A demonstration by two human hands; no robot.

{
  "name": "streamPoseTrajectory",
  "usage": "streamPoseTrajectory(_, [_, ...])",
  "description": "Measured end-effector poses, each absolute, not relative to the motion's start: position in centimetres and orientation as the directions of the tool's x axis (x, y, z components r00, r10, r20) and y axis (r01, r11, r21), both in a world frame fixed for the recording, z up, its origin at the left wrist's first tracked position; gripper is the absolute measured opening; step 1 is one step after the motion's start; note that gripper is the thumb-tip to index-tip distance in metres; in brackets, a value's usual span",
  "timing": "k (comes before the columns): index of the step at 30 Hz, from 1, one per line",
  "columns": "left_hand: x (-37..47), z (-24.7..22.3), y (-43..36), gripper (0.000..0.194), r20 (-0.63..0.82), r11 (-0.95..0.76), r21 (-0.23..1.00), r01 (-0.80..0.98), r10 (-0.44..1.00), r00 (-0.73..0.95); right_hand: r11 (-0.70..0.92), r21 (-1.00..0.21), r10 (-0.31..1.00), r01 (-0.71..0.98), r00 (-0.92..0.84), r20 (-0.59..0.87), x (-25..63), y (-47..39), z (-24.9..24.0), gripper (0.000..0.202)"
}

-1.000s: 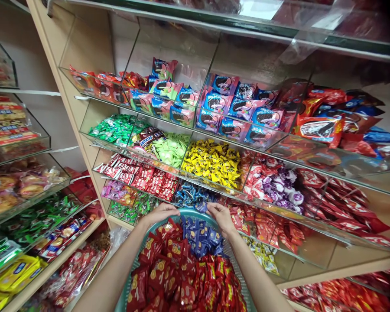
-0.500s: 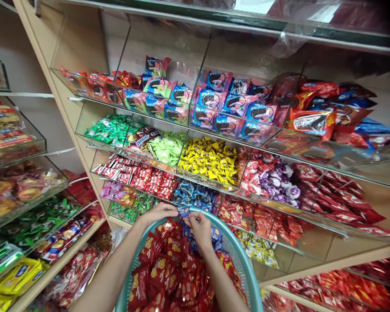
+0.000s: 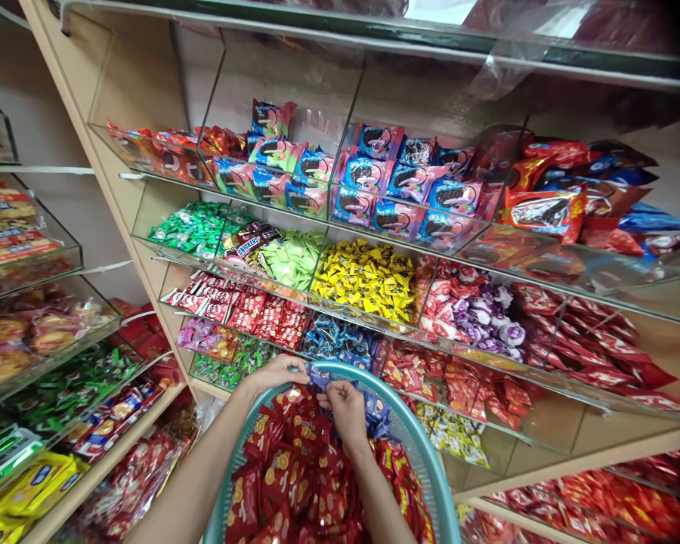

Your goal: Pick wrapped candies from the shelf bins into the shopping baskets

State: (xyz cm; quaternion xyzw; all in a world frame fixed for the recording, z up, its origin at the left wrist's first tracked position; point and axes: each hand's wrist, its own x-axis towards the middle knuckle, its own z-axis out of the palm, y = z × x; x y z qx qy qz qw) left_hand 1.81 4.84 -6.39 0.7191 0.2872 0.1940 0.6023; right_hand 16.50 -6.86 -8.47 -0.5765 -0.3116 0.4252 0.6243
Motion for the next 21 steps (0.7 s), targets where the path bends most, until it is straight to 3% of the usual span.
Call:
streamPoseTrajectory(9, [2.0, -6.4, 4.9, 0.027, -0.050, -0.138, 0.974, 0.179, 0.641, 0.766, -0.054, -0.981, 0.892, -0.184, 0.433, -0.130, 17.1, -7.2, -7.6, 0.030])
streamPoseTrajectory(21, [1.9, -6.5, 4.9, 0.027, -0.040, -0.176, 0.968, 0.181, 0.601, 0.798, -0.026, -0.994, 0.921, -0.103, 0.385, -0.064, 17.7, -7.4, -7.3, 0.036])
